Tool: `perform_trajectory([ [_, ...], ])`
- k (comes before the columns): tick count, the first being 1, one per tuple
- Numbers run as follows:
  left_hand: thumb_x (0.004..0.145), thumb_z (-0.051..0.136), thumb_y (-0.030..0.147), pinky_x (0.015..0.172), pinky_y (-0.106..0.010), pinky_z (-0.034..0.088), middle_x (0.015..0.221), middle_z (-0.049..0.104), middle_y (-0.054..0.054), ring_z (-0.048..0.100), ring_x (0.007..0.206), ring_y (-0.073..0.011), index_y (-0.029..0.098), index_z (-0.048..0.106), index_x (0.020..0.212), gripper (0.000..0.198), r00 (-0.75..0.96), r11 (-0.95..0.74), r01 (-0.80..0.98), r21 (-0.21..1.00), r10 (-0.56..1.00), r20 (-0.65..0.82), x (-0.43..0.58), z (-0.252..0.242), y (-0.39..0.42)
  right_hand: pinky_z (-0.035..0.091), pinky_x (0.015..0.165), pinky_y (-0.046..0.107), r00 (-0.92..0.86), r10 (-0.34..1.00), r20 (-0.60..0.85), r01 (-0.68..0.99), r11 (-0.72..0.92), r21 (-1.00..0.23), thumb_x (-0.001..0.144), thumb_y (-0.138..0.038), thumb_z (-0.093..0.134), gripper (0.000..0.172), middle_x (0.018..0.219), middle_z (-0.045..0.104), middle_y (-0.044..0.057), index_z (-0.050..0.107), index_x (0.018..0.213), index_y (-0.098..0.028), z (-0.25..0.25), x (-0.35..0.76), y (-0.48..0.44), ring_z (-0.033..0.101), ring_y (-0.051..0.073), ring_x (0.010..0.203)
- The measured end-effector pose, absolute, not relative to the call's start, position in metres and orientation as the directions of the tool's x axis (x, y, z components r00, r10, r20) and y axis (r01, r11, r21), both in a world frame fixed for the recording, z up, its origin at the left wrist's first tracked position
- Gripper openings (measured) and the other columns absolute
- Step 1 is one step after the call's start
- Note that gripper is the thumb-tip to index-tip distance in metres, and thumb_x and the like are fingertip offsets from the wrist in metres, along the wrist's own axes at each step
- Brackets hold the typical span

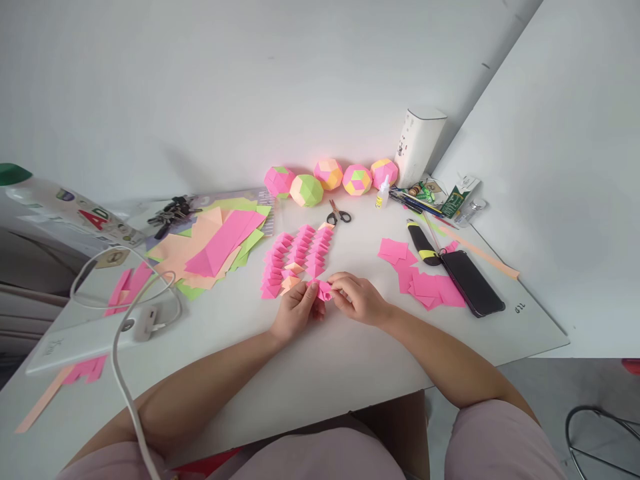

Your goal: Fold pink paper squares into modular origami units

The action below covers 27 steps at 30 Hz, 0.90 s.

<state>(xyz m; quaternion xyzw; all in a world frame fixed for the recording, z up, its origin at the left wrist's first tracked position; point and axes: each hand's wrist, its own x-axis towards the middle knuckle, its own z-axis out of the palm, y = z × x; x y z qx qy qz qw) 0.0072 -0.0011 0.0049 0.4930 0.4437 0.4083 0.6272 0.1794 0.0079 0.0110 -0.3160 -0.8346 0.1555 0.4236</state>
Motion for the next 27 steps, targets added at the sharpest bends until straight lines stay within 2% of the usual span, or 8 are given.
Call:
perform_trajectory([
  [8, 0.082, 0.046, 0.054, 0.042, -0.023, 0.040, 0.051, 0.060, 0.001, 0.056, 0.041, -0.0115, 0.018, 0.044, 0.064, 0.041, 0.263, 0.163, -0.101, 0.981, 0.956, -0.132, 0.0080, 0.0059, -0.0011, 0.055, 0.077, 0.033, -0.502, 0.584, 0.638, 0.359, 0.812, -0.461, 0.084, -0.015, 0.052, 0.006, 0.104, 0.059, 0.014, 0.053, 0.089, -0.018, 0.0117, 0.1795, 0.0078, 0.060, 0.019, 0.095],
  [12, 0.082, 0.046, 0.054, 0.042, -0.023, 0.041, 0.048, 0.059, 0.001, 0.055, 0.040, -0.0114, 0.017, 0.044, 0.064, 0.041, 0.260, 0.175, -0.120, 0.977, 0.955, -0.140, 0.0075, 0.0059, 0.0003, 0.055, 0.082, 0.034, -0.532, 0.558, 0.637, 0.358, 0.830, -0.428, 0.082, -0.021, 0.059, 0.016, 0.109, 0.057, 0.015, 0.054, 0.098, -0.017, 0.0146, 0.1784, 0.0072, 0.059, 0.021, 0.098],
  [15, 0.082, 0.048, 0.052, 0.042, -0.023, 0.041, 0.049, 0.059, 0.001, 0.054, 0.040, -0.0105, 0.017, 0.046, 0.065, 0.039, 0.306, 0.192, -0.158, 0.968, 0.942, -0.137, 0.0066, 0.0058, 0.0017, 0.054, 0.086, 0.034, -0.547, 0.548, 0.633, 0.369, 0.837, -0.405, 0.085, -0.015, 0.053, 0.018, 0.108, 0.056, 0.014, 0.054, 0.103, -0.017, 0.0157, 0.1784, 0.0070, 0.058, 0.020, 0.101],
  [22, 0.082, 0.051, 0.048, 0.036, -0.019, 0.035, 0.041, 0.052, 0.006, 0.045, 0.032, -0.0075, 0.017, 0.047, 0.072, 0.033, 0.378, 0.253, -0.184, 0.950, 0.910, -0.169, 0.0034, 0.0044, 0.0056, 0.052, 0.089, 0.032, -0.596, 0.501, 0.628, 0.356, 0.865, -0.353, 0.085, -0.006, 0.049, 0.031, 0.113, 0.055, 0.015, 0.051, 0.115, -0.015, 0.0154, 0.1785, 0.0072, 0.056, 0.019, 0.106],
  [27, 0.082, 0.052, 0.048, 0.034, -0.018, 0.032, 0.038, 0.052, 0.006, 0.043, 0.030, -0.0073, 0.018, 0.044, 0.066, 0.034, 0.431, 0.269, -0.182, 0.946, 0.886, -0.169, 0.0016, 0.0032, 0.0074, 0.054, 0.083, 0.030, -0.584, 0.481, 0.654, 0.359, 0.875, -0.324, 0.087, -0.006, 0.043, 0.029, 0.107, 0.059, 0.012, 0.052, 0.113, -0.016, 0.0177, 0.1776, 0.0071, 0.059, 0.018, 0.101],
])
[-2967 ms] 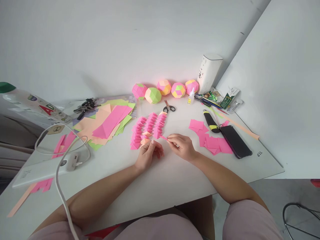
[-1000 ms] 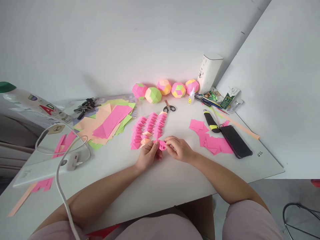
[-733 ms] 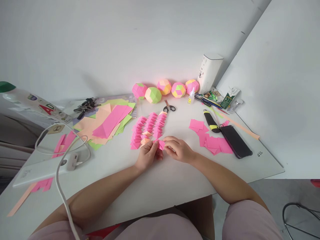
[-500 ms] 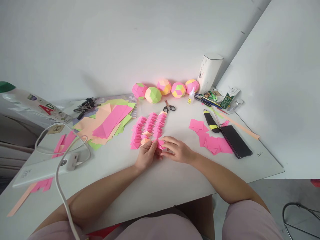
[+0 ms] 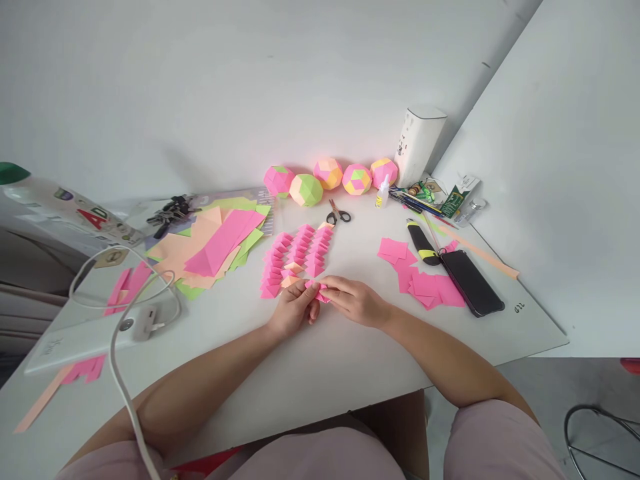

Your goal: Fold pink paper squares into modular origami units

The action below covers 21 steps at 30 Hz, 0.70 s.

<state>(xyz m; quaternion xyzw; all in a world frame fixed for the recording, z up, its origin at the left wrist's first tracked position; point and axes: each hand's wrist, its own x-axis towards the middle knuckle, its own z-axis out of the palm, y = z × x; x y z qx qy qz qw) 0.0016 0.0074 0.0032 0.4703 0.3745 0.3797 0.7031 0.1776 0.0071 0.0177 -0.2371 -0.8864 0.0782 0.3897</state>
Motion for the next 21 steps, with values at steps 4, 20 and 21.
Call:
perform_trajectory([
  [4, 0.081, 0.053, 0.048, 0.034, -0.018, 0.032, 0.039, 0.052, 0.006, 0.042, 0.030, -0.0069, 0.017, 0.047, 0.068, 0.034, 0.445, 0.252, -0.141, 0.958, 0.880, -0.166, 0.0022, 0.0042, 0.0064, 0.056, 0.075, 0.029, -0.565, 0.414, 0.714, 0.376, 0.899, -0.224, 0.085, -0.005, 0.049, 0.022, 0.101, 0.061, 0.010, 0.058, 0.100, -0.017, 0.0194, 0.1776, 0.0079, 0.060, 0.017, 0.092],
  [20, 0.084, 0.051, 0.043, 0.052, -0.025, 0.045, 0.062, 0.066, -0.003, 0.064, 0.061, -0.0163, 0.016, 0.052, 0.076, 0.028, 0.429, 0.221, -0.238, 0.946, 0.898, -0.102, 0.0053, 0.0044, 0.0049, 0.052, 0.069, 0.030, -0.572, 0.433, 0.697, 0.413, 0.886, -0.211, 0.086, -0.007, 0.047, 0.019, 0.076, 0.063, 0.006, 0.063, 0.082, -0.017, 0.0276, 0.1752, 0.0077, 0.055, 0.017, 0.085],
  [21, 0.083, 0.052, 0.042, 0.054, -0.026, 0.046, 0.066, 0.067, -0.004, 0.065, 0.066, -0.0174, 0.016, 0.053, 0.078, 0.027, 0.424, 0.216, -0.238, 0.947, 0.900, -0.099, 0.0054, 0.0039, 0.0045, 0.052, 0.068, 0.030, -0.567, 0.452, 0.688, 0.422, 0.877, -0.229, 0.086, -0.008, 0.048, 0.018, 0.075, 0.063, 0.006, 0.063, 0.081, -0.017, 0.0274, 0.1750, 0.0076, 0.054, 0.017, 0.082],
])
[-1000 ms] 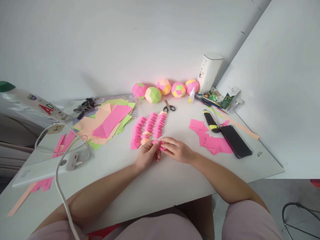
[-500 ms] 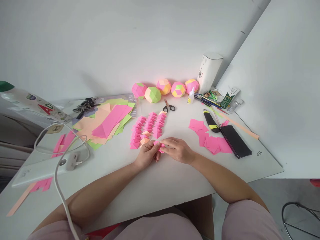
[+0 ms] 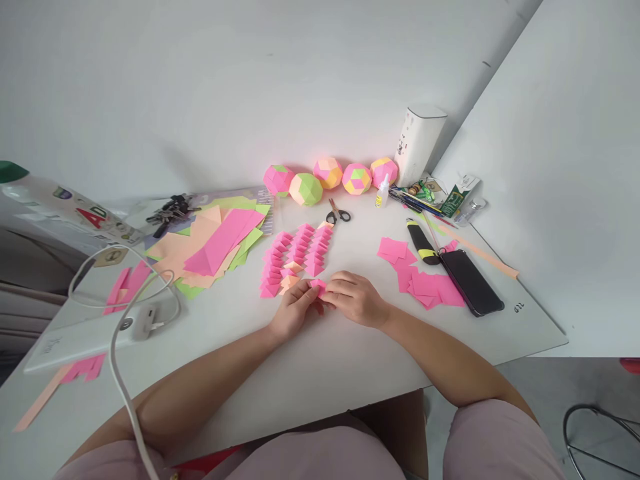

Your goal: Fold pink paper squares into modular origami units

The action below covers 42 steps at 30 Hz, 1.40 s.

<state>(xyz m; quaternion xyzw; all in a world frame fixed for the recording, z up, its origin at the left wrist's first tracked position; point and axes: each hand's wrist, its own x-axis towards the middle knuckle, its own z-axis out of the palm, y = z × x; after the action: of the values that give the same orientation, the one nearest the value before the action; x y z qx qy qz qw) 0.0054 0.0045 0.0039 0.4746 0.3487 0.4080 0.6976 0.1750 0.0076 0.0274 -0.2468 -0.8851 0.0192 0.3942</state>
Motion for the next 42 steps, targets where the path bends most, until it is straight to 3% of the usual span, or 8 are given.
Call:
perform_trajectory([
  [4, 0.083, 0.053, 0.041, 0.060, -0.028, 0.050, 0.084, 0.068, -0.007, 0.065, 0.083, -0.0205, 0.015, 0.057, 0.087, 0.027, 0.406, 0.210, -0.216, 0.954, 0.908, -0.108, 0.006, 0.003, 0.003, 0.050, 0.063, 0.031, -0.517, 0.551, 0.655, 0.431, 0.829, -0.357, 0.086, -0.012, 0.049, 0.015, 0.074, 0.064, 0.006, 0.062, 0.081, -0.016, 0.023, 0.175, 0.008, 0.052, 0.017, 0.075],
  [9, 0.084, 0.049, 0.042, 0.067, -0.031, 0.052, 0.092, 0.067, -0.009, 0.063, 0.090, -0.0220, 0.014, 0.057, 0.093, 0.030, 0.431, 0.193, -0.137, 0.972, 0.895, -0.117, 0.007, 0.004, 0.001, 0.049, 0.063, 0.031, -0.407, 0.709, 0.576, 0.407, 0.705, -0.581, 0.087, -0.018, 0.050, 0.015, 0.071, 0.064, 0.005, 0.061, 0.077, -0.017, 0.018, 0.174, 0.009, 0.054, 0.016, 0.070],
  [13, 0.085, 0.046, 0.043, 0.071, -0.032, 0.052, 0.095, 0.067, -0.010, 0.063, 0.090, -0.0209, 0.015, 0.058, 0.098, 0.033, 0.467, 0.149, -0.053, 0.987, 0.877, -0.107, 0.005, 0.004, 0.000, 0.049, 0.061, 0.028, -0.341, 0.858, 0.383, 0.403, 0.502, -0.765, 0.084, -0.023, 0.054, 0.013, 0.075, 0.063, 0.006, 0.062, 0.076, -0.017, 0.021, 0.173, 0.007, 0.057, 0.015, 0.071],
  [17, 0.087, 0.044, 0.039, 0.073, -0.032, 0.052, 0.094, 0.066, -0.010, 0.062, 0.089, -0.0203, 0.015, 0.058, 0.100, 0.031, 0.499, 0.137, -0.032, 0.990, 0.860, -0.103, 0.003, 0.005, 0.000, 0.048, 0.059, 0.026, -0.304, 0.933, 0.194, 0.391, 0.308, -0.867, 0.082, -0.025, 0.057, 0.013, 0.074, 0.062, 0.004, 0.062, 0.074, -0.016, 0.024, 0.173, 0.005, 0.057, 0.014, 0.067],
  [25, 0.087, 0.045, 0.036, 0.075, -0.032, 0.049, 0.094, 0.067, -0.009, 0.062, 0.089, -0.0194, 0.016, 0.057, 0.100, 0.027, 0.529, 0.122, -0.013, 0.992, 0.843, -0.097, 0.002, 0.005, -0.001, 0.047, 0.056, 0.026, -0.244, 0.969, -0.042, 0.320, 0.039, -0.947, 0.078, -0.034, 0.060, 0.018, 0.070, 0.062, 0.001, 0.058, 0.075, -0.016, 0.023, 0.174, 0.006, 0.058, 0.013, 0.060],
  [36, 0.086, 0.046, 0.038, 0.072, -0.031, 0.050, 0.093, 0.067, -0.009, 0.062, 0.085, -0.0181, 0.016, 0.057, 0.098, 0.028, 0.509, 0.080, -0.011, 0.997, 0.858, -0.063, 0.004, 0.000, -0.002, 0.047, 0.056, 0.027, -0.260, 0.962, -0.088, 0.264, -0.017, -0.964, 0.076, -0.038, 0.062, 0.022, 0.071, 0.062, 0.001, 0.058, 0.081, -0.016, 0.017, 0.176, 0.009, 0.057, 0.012, 0.060],
  [42, 0.081, 0.054, 0.042, 0.068, -0.031, 0.052, 0.084, 0.067, -0.008, 0.064, 0.078, -0.0174, 0.015, 0.056, 0.090, 0.029, 0.447, 0.120, -0.023, 0.992, 0.889, -0.097, 0.006, 0.002, -0.001, 0.044, 0.053, 0.024, -0.298, 0.953, -0.061, 0.221, 0.007, -0.975, 0.077, -0.038, 0.060, 0.023, 0.067, 0.059, 0.000, 0.057, 0.074, -0.015, 0.020, 0.176, 0.007, 0.055, 0.012, 0.058],
])
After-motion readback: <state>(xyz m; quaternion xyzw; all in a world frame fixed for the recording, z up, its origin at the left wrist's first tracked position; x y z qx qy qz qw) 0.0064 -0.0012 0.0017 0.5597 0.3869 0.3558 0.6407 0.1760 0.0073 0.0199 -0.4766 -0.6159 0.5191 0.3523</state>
